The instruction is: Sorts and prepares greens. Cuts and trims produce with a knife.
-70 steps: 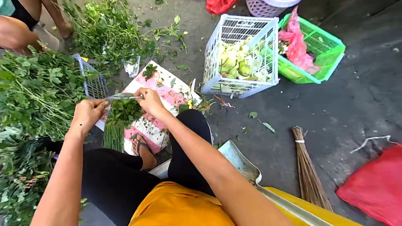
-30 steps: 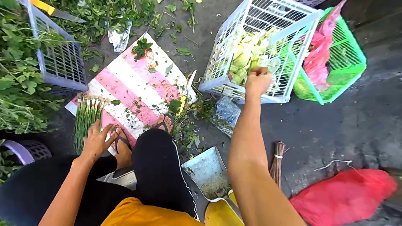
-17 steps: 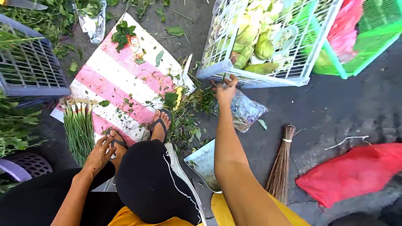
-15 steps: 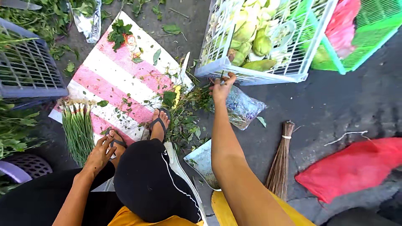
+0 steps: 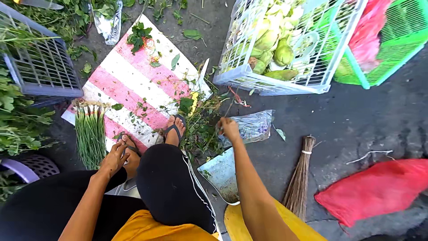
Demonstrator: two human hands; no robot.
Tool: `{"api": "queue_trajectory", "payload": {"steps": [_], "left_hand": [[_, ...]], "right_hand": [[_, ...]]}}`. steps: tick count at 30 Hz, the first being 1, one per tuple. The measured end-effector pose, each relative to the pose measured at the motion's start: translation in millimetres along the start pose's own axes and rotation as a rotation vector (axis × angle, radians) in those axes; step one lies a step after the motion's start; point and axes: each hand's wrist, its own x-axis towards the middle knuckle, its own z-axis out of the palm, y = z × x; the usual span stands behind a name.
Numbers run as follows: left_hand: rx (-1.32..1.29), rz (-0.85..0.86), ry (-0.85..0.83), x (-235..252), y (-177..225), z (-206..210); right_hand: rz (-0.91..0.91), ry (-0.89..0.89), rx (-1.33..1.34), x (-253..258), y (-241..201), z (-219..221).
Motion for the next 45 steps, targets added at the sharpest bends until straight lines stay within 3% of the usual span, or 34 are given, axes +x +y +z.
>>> {"api": "queue_trajectory", "payload": {"steps": [3,6,9,11,14,16,18,20,23,26,30,32,35,37,40,41,42,45], "left_hand": [[-0.029,0.057,0.036,3,1,-1],[-0.032,0.072,0.048,3,-2,-3],[-0.015,0.063,0.041,2,-9,0],[-0.005,0.059,0.029,1,-9,0],[-0.037,0.072,0.069,3,-3,3],[-0.128,0.024,0.127,7,3,7],[-0.222,-0.072,0.134,15,17,4],[-0.138,-0.115,0.068,31,36,-2],[0.068,0.042,-0.031,71,67,-13],[0.082,0.236,0.086,124,105,-38],[0.032,0.378,0.327,214,150,-61],[0.016,0.333,0.441,256,170,-59],[-0.014,0.079,0.557,293,196,-25],[-0.076,0.019,0.435,279,220,9],[-0.067,0.205,-0.039,217,252,29],[-0.044,0.269,-0.103,204,256,22],[-0.035,0.324,-0.059,200,256,13],[0.014,0.425,0.418,243,234,-15]], "right_hand": [[-0.059,-0.109,-0.156,-42,13,57],[-0.261,0.046,-0.333,-98,9,87],[-0.303,0.253,-0.529,-137,-1,57],[-0.210,0.372,-0.640,-143,6,14],[0.081,0.485,-0.654,-124,23,-51],[0.140,0.592,-0.546,-95,16,-66],[-0.004,0.600,-0.439,-66,-12,-45],[-0.113,0.416,-0.333,-36,-48,0],[-0.107,0.253,-0.219,25,-65,76],[0.006,0.320,-0.179,63,-76,121],[0.068,0.432,-0.136,64,-91,135],[0.001,0.491,-0.180,65,-84,139],[-0.181,0.660,-0.235,65,-69,140],[-0.266,0.692,-0.202,65,-69,138],[-0.315,0.570,-0.189,68,-69,137],[-0.326,0.536,-0.192,70,-67,135],[-0.325,0.512,-0.212,71,-67,132],[-0.377,0.494,-0.292,60,-74,121]]}}
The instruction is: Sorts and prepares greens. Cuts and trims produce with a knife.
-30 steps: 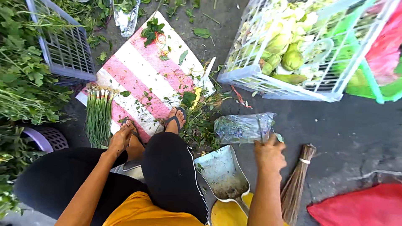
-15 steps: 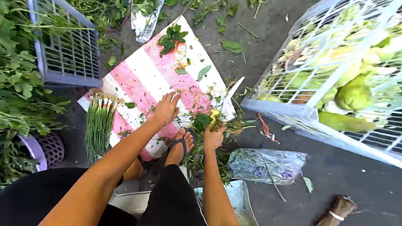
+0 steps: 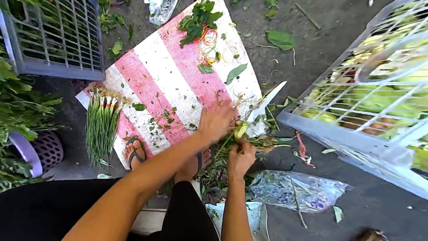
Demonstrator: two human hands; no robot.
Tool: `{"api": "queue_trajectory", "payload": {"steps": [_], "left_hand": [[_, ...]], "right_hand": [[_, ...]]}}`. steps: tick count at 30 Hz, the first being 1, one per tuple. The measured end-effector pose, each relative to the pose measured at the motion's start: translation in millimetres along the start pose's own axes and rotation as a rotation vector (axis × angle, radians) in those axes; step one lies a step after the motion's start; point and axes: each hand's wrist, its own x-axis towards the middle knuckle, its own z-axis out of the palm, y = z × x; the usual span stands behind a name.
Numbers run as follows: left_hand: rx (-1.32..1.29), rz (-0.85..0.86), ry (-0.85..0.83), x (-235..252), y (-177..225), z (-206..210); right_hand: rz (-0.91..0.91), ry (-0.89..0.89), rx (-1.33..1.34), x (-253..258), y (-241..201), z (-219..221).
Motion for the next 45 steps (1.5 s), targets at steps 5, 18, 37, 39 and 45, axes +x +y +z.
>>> {"api": "queue_trajectory", "payload": {"steps": [5,18,37,39,45], "left_hand": [[0.365,-0.021,0.131,69,-71,-16],[0.017,0.046,0.147,-20,-69,-15],[-0.117,0.298,-0.538,-65,-34,6],[-0.218,0.200,-0.552,-94,-28,6],[-0.212,-0.450,0.173,-119,-105,-2]], "right_hand": [[-0.264,0.018,0.072,27,-38,-5],[-0.239,-0.071,-0.036,95,-87,-20],[0.013,-0.838,-0.358,-34,22,-65],[0.018,-0.865,-0.290,-51,51,-87],[-0.083,-0.202,-0.113,-19,7,-64]]}}
